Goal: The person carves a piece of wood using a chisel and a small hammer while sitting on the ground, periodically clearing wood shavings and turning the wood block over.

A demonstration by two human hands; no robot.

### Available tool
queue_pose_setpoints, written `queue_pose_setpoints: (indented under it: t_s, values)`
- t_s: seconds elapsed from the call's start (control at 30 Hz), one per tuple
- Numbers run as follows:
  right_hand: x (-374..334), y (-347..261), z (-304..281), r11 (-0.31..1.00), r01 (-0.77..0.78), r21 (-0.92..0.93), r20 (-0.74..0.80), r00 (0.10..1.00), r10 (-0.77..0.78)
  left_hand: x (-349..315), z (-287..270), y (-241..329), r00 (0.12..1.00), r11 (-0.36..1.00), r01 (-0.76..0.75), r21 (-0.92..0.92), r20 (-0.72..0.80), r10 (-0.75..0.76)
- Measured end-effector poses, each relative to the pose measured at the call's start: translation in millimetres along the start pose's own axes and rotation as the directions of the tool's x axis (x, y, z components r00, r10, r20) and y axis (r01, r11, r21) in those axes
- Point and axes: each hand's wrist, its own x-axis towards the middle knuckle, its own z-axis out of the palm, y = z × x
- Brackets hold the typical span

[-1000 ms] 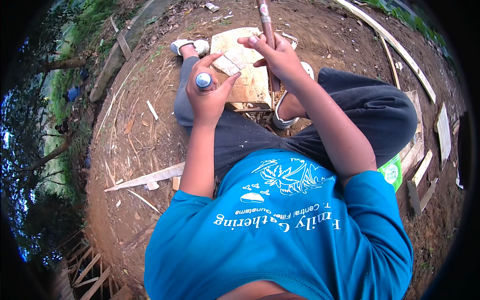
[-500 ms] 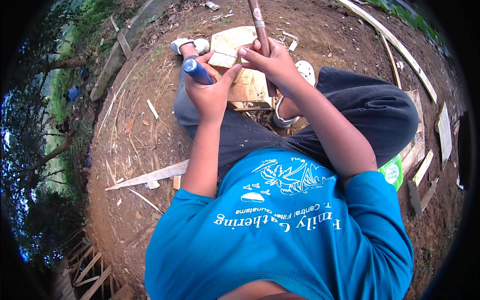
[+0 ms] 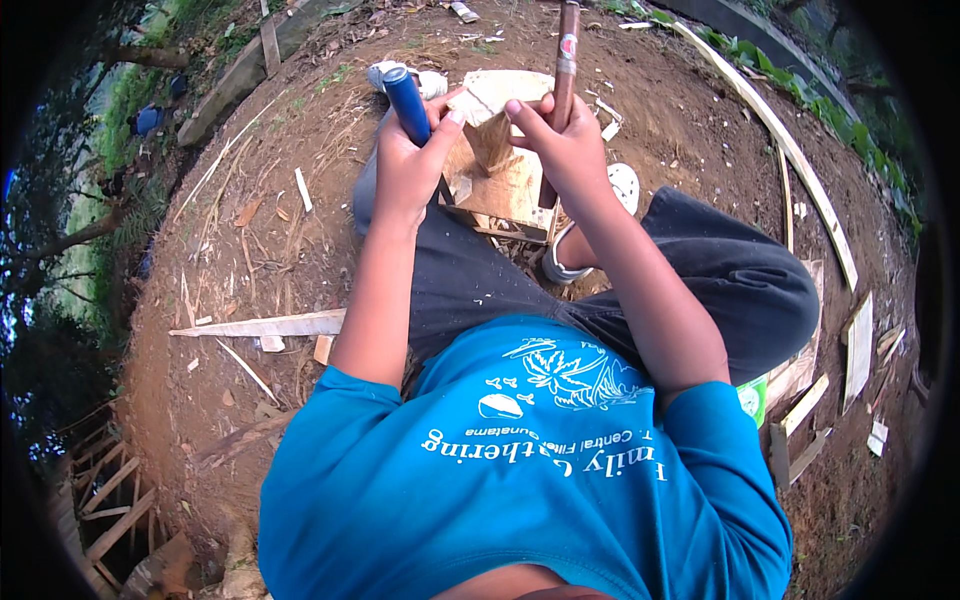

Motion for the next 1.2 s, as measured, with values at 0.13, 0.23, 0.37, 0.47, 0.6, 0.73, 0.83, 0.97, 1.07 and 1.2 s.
queue_pose_setpoints:
  t_s: [0.13, 0.23, 0.37, 0.47, 0.6, 0.73, 0.83, 0.97, 1.07, 1.2]
  values:
    - [-5, -1, -2, 0.996, -0.022, 0.091, 0.091, 0.996, 0.014, 6, -7, -3, 1.000, 1.000, 0.010, -0.011, 0.002, -0.010]
    - [-1, 3, -7, 0.999, -0.031, 0.043, 0.089, 0.996, 0.028, 10, -7, -4, 0.999, 1.000, 0.031, -0.004, 0.009, -0.031]
    - [6, 10, -9, 0.999, -0.040, -0.005, 0.065, 0.997, 0.040, 14, -9, -6, 0.999, 0.999, 0.042, 0.007, 0.008, -0.042]
    - [9, 14, -10, 0.999, -0.047, 0.003, 0.076, 0.996, 0.047, 18, -10, -5, 0.999, 1.000, 0.022, 0.018, -0.028, -0.021]
    - [9, 10, -7, 0.997, -0.075, 0.028, 0.087, 0.994, 0.073, 27, -18, 9, 0.994, 0.999, 0.022, -0.023, -0.106, -0.024]
    - [11, 9, -8, 0.996, -0.092, 0.019, 0.098, 0.991, 0.090, 36, -13, 68, 0.959, 0.957, -0.249, -0.145, -0.177, 0.223]
    - [11, 11, -9, 0.996, -0.084, 0.023, 0.101, 0.992, 0.081, 47, -6, 102, 0.923, 0.867, -0.356, -0.348, 0.013, 0.385]
    - [12, 13, -11, 0.996, -0.086, 0.022, 0.103, 0.991, 0.083, 67, 34, 105, 0.886, 0.744, -0.326, -0.583, 0.086, 0.456]
    - [12, 14, -11, 0.996, -0.086, -0.018, 0.102, 0.991, 0.087, 74, 49, 101, 0.897, 0.826, -0.399, -0.398, 0.019, 0.442]
    - [13, 14, -13, 0.990, -0.097, -0.106, 0.096, 0.990, 0.108, 78, 63, 96, 0.911, 0.887, -0.406, -0.220, -0.024, 0.411]
